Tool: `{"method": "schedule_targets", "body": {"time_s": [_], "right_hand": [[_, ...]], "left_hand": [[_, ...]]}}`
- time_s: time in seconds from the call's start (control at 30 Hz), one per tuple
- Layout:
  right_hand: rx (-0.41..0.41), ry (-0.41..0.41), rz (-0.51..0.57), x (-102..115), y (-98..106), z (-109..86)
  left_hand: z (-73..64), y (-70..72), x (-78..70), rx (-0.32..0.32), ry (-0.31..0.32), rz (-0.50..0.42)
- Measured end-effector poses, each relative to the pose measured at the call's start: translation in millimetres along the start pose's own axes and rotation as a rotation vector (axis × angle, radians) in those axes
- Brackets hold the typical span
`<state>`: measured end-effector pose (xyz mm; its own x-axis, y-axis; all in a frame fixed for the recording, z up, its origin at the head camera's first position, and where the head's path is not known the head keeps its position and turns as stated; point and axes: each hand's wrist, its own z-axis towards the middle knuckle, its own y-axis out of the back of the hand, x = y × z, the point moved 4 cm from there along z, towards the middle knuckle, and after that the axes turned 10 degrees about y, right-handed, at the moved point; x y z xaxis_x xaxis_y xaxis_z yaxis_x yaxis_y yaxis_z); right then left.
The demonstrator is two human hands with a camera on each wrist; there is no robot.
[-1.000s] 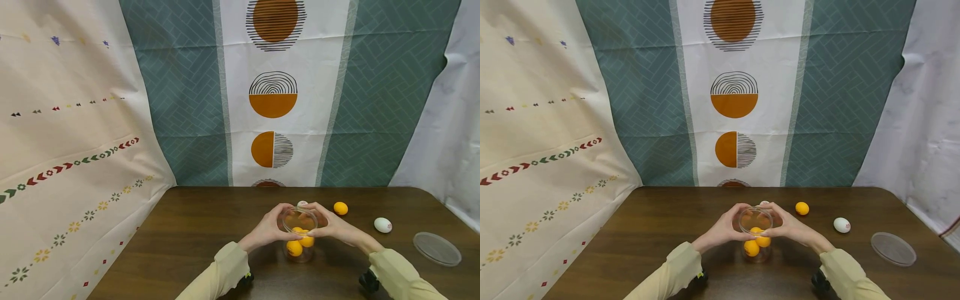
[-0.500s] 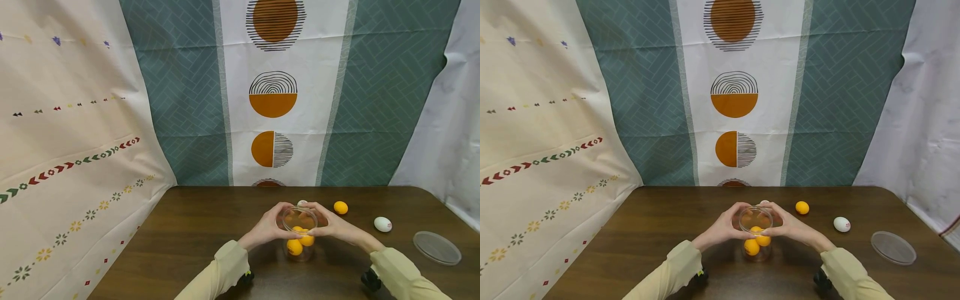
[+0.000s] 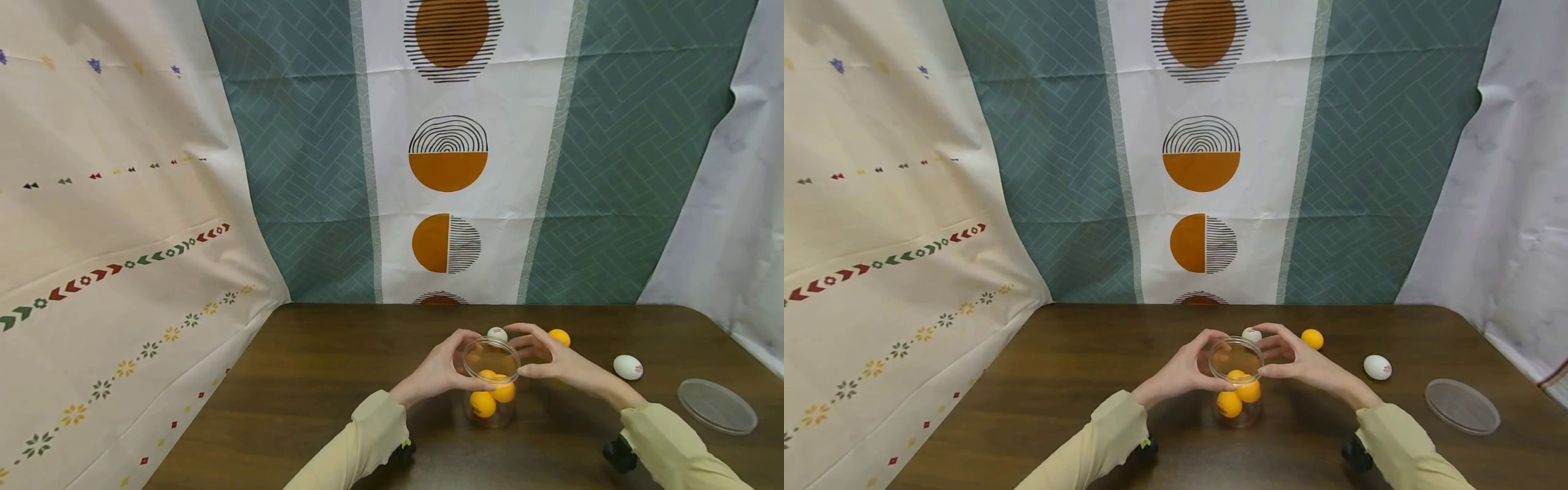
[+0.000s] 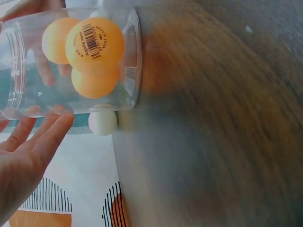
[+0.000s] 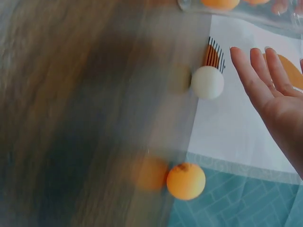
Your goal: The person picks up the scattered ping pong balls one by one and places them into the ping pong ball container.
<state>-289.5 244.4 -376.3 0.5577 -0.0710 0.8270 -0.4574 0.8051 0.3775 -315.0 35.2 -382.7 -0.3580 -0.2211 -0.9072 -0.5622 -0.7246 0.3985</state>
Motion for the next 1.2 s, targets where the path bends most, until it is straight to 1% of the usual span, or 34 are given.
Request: {"method": "schedule_targets", "body": {"time_s": [0.23, 0.43, 0.57, 0.63, 0.77, 0.87, 1.13, 1.2], "right_hand": [[-0.024, 0.019, -0.043, -1, 12, -5.1], [-0.057, 0.021, -0.038, 0, 20, -10.1], [-0.077, 0.018, -0.035, 0, 28, -13.8], [-0.081, 0.023, -0.050, 0, 32, -15.7], [-0.096, 0.032, -0.106, 0, 42, -21.1], [-0.123, 0.029, -0.145, 1, 50, -26.3], [-0.198, -0.011, -0.295, 5, 72, -43.2], [-0.214, -0.026, -0.314, 5, 77, -47.2]], "left_hand": [[-0.5, -0.9, 0.8, -0.002, 0.006, 0.004], [-0.4, -0.9, 1.0, -0.010, 0.004, 0.025], [0.0, -0.8, 1.3, -0.009, 0.005, 0.013], [0.1, -0.5, 1.2, -0.009, 0.008, 0.011], [0.1, -0.3, 0.8, -0.008, 0.012, 0.012], [0.4, -0.3, 0.7, -0.006, 0.009, 0.012], [0.8, 0.1, 0.3, 0.004, 0.014, 0.008], [1.0, 0.1, 0.2, 0.004, 0.015, 0.005]]}}
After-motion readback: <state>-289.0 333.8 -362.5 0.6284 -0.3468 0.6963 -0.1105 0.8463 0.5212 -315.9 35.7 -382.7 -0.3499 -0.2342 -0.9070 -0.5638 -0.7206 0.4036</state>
